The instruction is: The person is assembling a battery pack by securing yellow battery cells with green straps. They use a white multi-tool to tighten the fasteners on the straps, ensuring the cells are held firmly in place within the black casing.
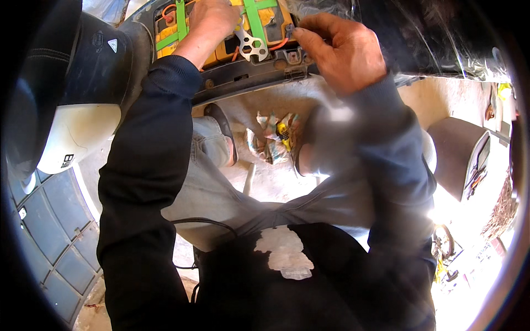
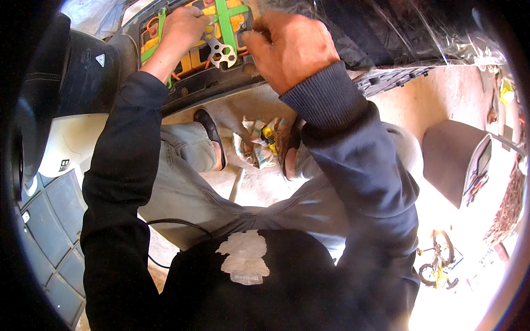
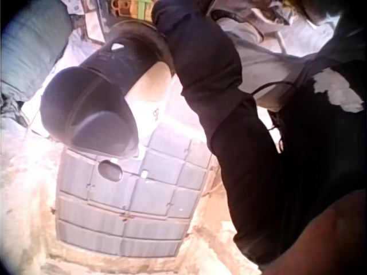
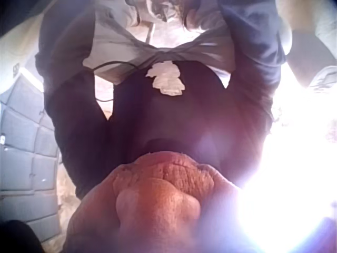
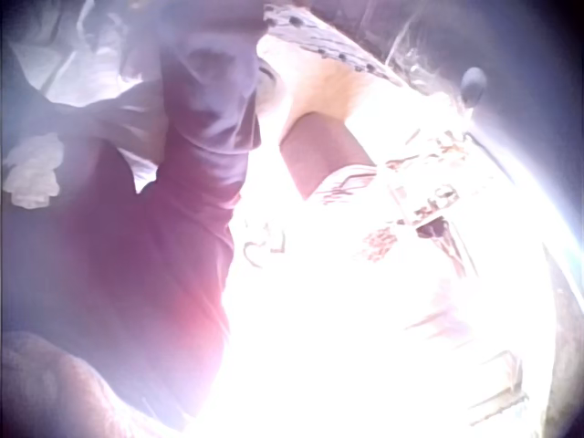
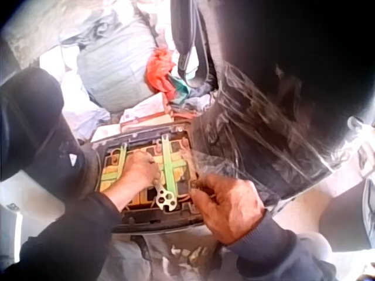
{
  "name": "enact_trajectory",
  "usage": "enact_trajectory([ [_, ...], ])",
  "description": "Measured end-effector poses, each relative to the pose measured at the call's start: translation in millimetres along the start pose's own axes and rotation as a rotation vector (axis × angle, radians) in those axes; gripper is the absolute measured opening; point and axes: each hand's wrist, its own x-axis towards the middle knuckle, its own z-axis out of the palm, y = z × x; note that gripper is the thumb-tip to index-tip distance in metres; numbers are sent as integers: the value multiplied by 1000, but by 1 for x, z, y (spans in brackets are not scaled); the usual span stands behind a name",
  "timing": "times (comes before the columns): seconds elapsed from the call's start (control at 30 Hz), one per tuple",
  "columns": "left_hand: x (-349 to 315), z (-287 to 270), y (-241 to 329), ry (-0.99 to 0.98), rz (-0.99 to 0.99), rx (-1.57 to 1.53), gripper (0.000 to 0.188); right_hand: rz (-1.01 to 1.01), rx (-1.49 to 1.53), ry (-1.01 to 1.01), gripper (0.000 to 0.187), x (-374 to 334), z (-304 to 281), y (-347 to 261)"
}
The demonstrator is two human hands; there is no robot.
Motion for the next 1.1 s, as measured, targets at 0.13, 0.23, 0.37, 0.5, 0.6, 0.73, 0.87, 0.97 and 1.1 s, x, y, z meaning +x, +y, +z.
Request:
enact_trajectory([
  [0.13, -2, -13, 24, -130, -251, -225, 20, 63, 29, -17, 23, -2, -4, -4],
  [0.23, -4, -17, 50, -139, -289, -71, 12, 77, 29, -56, 22, -4, -4, -11],
  [0.37, 18, 9, 43, -288, -352, 294, 14, 64, 53, -79, 22, -5, -3, -7],
  [0.5, 25, 38, 18, -46, -601, -223, 19, 72, 99, -91, 23, 0, -3, -14],
  [0.6, 18, 35, 43, 268, -703, -743, 22, 73, 90, -90, 23, 2, -1, -11],
  [0.73, 9, 30, 58, 128, -228, -171, 21, 39, 108, -111, 23, 11, 9, -14],
  [0.87, 12, 25, 53, 92, 86, 105, 19, -21, 39, -66, 24, 19, 24, -9],
  [0.97, 15, 8, 57, -10, 91, 145, 19, 11, 3, -74, 24, 20, 27, -8],
  [1.1, 5, -6, 60, -87, 77, 164, 22, 51, 4, -107, 25, 16, 19, -5],
])
